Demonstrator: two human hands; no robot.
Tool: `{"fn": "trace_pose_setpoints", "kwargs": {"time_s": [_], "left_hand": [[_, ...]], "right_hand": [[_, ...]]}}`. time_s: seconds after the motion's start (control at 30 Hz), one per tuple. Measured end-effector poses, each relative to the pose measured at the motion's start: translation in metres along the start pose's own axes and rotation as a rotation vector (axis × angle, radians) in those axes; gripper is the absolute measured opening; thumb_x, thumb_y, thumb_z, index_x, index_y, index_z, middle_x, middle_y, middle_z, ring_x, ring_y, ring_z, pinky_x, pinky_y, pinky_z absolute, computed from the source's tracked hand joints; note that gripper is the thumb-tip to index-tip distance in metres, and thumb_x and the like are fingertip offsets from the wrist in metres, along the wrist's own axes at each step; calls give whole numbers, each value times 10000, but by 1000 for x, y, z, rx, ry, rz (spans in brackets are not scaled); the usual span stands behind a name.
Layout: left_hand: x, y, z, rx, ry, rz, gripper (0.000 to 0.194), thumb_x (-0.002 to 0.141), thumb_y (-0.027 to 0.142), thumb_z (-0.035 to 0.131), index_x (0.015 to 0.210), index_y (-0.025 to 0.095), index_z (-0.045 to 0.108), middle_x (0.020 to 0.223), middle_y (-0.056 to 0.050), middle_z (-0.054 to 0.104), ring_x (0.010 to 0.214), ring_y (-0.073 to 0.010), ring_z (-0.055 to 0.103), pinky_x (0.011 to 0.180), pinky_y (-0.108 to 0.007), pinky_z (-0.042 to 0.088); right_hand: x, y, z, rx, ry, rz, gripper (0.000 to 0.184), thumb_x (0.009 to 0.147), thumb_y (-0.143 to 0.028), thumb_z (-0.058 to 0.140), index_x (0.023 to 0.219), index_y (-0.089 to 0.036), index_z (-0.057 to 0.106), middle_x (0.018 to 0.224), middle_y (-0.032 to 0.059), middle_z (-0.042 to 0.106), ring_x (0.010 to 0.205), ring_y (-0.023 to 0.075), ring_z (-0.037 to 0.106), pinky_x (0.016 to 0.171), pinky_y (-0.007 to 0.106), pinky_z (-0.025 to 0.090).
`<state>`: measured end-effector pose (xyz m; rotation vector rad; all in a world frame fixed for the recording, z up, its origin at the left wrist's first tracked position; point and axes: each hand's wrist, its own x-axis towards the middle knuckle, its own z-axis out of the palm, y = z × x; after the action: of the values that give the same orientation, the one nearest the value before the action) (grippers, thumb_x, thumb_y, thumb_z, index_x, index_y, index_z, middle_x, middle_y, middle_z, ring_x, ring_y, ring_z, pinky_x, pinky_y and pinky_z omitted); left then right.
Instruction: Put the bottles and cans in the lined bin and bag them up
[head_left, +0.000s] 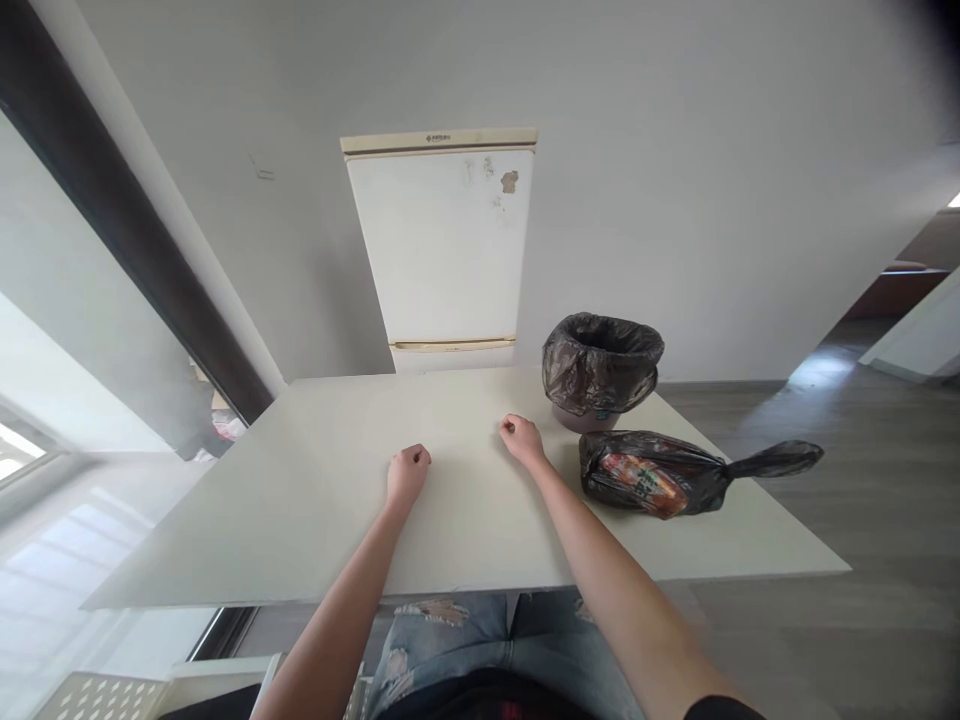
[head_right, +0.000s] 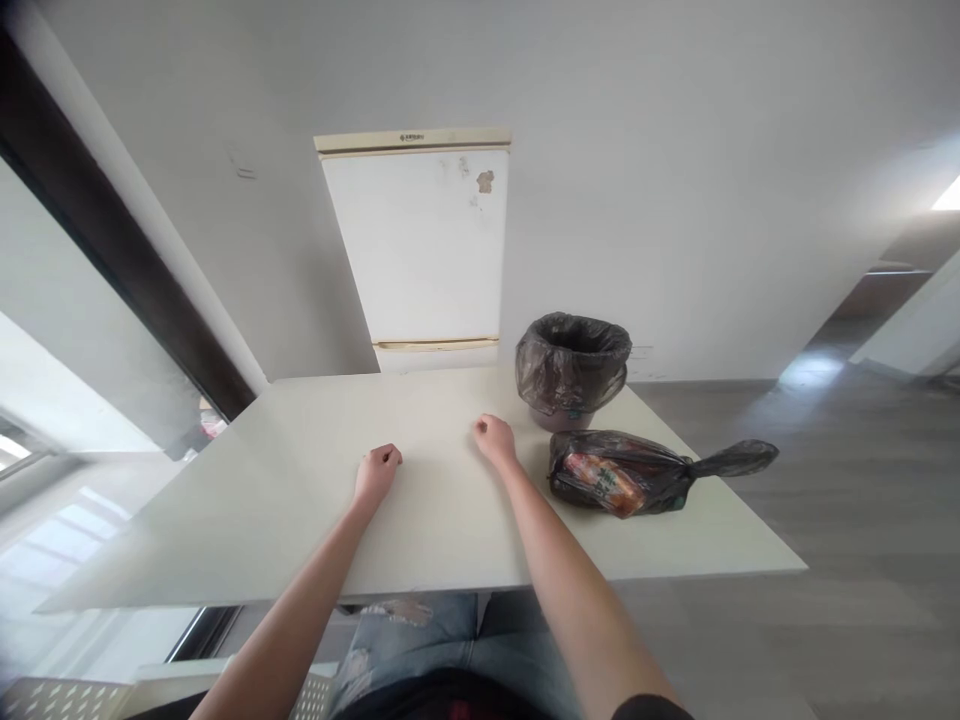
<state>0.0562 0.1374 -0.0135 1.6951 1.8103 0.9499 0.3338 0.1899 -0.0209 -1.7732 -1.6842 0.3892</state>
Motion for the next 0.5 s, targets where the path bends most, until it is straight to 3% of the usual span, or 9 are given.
{"fn": "trace_pose_setpoints", "kwargs": {"time_s": [0.27, 0.4, 0.5], "left_hand": [[-1, 1, 0, -6, 1, 5, 178, 791, 267, 471, 638, 227, 551, 562, 30, 442, 531, -139, 344, 546, -275, 234], [0, 1, -1, -3, 0, 5, 183, 797, 271, 467, 644, 225, 556, 569, 30, 454, 530, -136, 347, 546, -272, 238], [0, 1, -1, 2, -3, 7, 192, 805, 273, 463, 645, 225, 559, 570, 28, 452, 537, -139, 363, 548, -270, 245]], "right_hand": [[-11, -12, -4, -60, -27, 8, 177, 946, -179, 530, 901, -217, 697, 1008, 57, 750, 953, 204, 666, 862, 284, 438], [-32, -33, 0, -91, -47, 34, 141, 844, -138, 628, 949, -200, 698, 1089, 134, 701, 1072, 290, 642, 927, 389, 458], [-60, -48, -5, -41, -134, -9, 203, 738, -156, 738, 931, -213, 713, 1017, 122, 707, 1000, 295, 666, 868, 385, 503]]}}
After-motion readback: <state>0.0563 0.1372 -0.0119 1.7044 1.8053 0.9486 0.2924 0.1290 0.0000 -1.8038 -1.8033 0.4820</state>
